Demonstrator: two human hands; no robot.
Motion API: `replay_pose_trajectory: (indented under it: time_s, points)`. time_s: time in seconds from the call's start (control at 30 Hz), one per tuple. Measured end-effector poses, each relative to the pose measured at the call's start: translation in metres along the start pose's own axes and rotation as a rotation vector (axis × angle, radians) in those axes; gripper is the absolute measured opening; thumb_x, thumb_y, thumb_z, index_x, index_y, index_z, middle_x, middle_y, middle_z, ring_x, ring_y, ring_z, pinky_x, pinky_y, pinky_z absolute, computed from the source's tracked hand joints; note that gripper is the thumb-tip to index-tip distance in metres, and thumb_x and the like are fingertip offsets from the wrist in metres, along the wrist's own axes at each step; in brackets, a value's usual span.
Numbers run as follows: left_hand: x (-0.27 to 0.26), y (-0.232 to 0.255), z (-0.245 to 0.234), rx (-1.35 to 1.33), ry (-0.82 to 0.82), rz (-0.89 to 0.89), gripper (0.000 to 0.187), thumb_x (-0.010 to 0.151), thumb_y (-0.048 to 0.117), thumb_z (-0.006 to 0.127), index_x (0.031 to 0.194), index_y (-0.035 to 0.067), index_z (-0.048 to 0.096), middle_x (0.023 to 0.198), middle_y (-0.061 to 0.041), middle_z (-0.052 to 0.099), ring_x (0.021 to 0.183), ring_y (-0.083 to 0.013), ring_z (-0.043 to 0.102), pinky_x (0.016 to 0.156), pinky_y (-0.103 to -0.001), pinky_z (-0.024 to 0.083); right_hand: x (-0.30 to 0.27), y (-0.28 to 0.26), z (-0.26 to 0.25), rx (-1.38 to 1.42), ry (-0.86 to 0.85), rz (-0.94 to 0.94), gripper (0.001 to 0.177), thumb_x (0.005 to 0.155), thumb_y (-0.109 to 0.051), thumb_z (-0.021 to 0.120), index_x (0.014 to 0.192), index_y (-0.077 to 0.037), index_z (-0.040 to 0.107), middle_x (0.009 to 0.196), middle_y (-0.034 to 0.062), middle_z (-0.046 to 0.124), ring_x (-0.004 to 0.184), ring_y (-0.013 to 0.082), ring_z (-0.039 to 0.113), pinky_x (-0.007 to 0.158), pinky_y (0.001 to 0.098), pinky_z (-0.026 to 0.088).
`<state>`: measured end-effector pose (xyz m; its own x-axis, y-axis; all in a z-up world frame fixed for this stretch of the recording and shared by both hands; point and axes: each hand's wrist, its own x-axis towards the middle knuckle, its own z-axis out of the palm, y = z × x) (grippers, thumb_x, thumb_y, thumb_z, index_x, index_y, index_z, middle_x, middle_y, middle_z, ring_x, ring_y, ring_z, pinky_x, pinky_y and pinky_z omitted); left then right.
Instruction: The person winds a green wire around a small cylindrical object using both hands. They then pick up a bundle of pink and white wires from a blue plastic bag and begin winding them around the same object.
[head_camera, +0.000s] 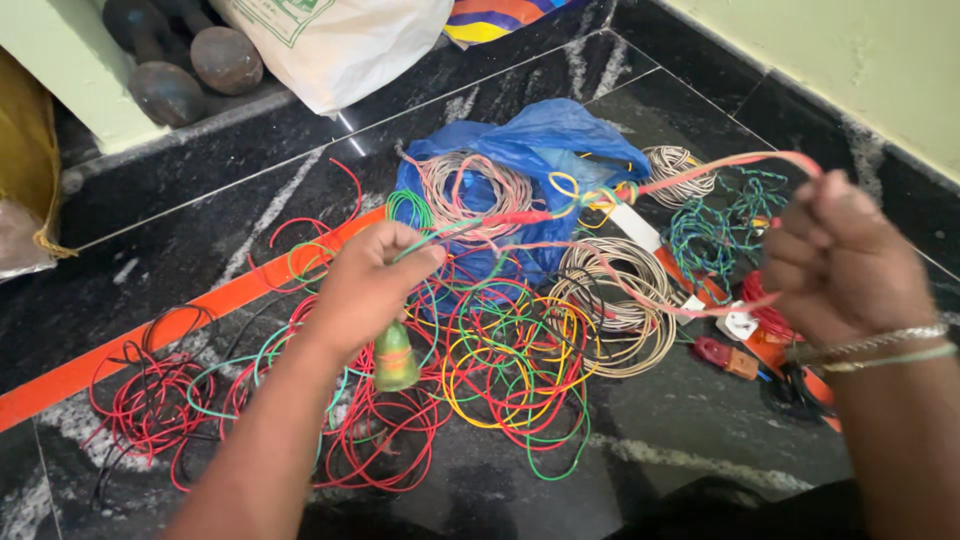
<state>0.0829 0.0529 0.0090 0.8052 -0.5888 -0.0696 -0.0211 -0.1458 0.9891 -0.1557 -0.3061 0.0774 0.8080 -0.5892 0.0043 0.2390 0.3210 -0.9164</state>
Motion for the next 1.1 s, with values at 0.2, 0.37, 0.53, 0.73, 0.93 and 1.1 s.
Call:
replay_pose_trajectory:
  time_s: [0.2, 0.37, 0.53, 0.73, 0.93, 1.1]
  points:
    - [0.035, -0.062, 0.046, 0.611, 0.493, 0.488, 0.099, 0.081, 0.045, 0.095, 0.135, -0.018, 0.041, 0.096, -0.019, 0.068, 0.082, -0.0252, 0.071, 0.073, -0.045, 0.057, -0.008, -0.005, -0.019, 0.092, -0.138, 0.162, 0.028, 0.107, -0.042, 0.065, 0.094, -0.018, 0.058, 0.076, -0.0085, 0.035, 0.063, 0.0056, 0.028, 0.052, 0.0207, 0.025]
    - [0.073, -0.047, 0.066, 0.012, 0.194, -0.208, 0.047, 0.090, 0.028, 0.070, 0.124, -0.003, 0.061, 0.086, -0.012, 0.072, 0.061, -0.0185, 0.063, 0.051, -0.035, 0.052, 0.000, 0.018, -0.030, 0.236, -0.411, 0.171, 0.028, 0.106, -0.034, 0.068, 0.097, -0.008, 0.063, 0.075, -0.0053, 0.037, 0.063, 0.0080, 0.031, 0.050, 0.0242, 0.027]
    - [0.087, -0.027, 0.067, -0.144, 0.228, 0.026, 0.024, 0.099, 0.017, 0.055, 0.114, 0.006, 0.072, 0.084, -0.001, 0.076, 0.063, -0.0107, 0.063, 0.051, -0.029, 0.048, 0.004, 0.045, -0.030, -0.082, -0.350, -0.023, 0.021, 0.105, -0.026, 0.067, 0.100, -0.005, 0.065, 0.074, -0.0018, 0.047, 0.063, 0.0097, 0.039, 0.056, 0.0275, 0.035]
    - [0.077, 0.039, 0.034, -0.169, 0.161, 0.231, 0.025, 0.101, 0.014, 0.055, 0.117, 0.005, 0.073, 0.083, -0.003, 0.075, 0.068, -0.0066, 0.060, 0.060, -0.024, 0.048, 0.015, 0.062, -0.005, -0.429, 0.054, -0.251, 0.020, 0.111, -0.021, 0.061, 0.104, -0.003, 0.064, 0.075, 0.0003, 0.054, 0.064, 0.0093, 0.048, 0.062, 0.0277, 0.044]
    - [0.053, 0.082, 0.015, -0.128, -0.010, 0.271, 0.027, 0.096, 0.010, 0.057, 0.119, 0.001, 0.070, 0.087, -0.004, 0.073, 0.068, -0.0053, 0.062, 0.064, -0.021, 0.048, 0.012, 0.065, 0.003, -0.470, 0.299, -0.378, 0.018, 0.111, -0.019, 0.065, 0.100, -0.004, 0.062, 0.078, -0.0027, 0.058, 0.060, 0.0053, 0.048, 0.053, 0.0231, 0.037]
    - [0.030, 0.095, 0.019, -0.209, -0.064, 0.044, 0.033, 0.101, 0.026, 0.054, 0.126, 0.008, 0.064, 0.067, -0.008, 0.070, 0.046, -0.0060, 0.043, 0.043, -0.024, 0.032, 0.011, 0.068, -0.005, -0.522, 0.220, -0.164, 0.027, 0.112, -0.026, 0.063, 0.099, -0.002, 0.063, 0.074, -0.0017, 0.053, 0.058, 0.0065, 0.045, 0.050, 0.0238, 0.037]
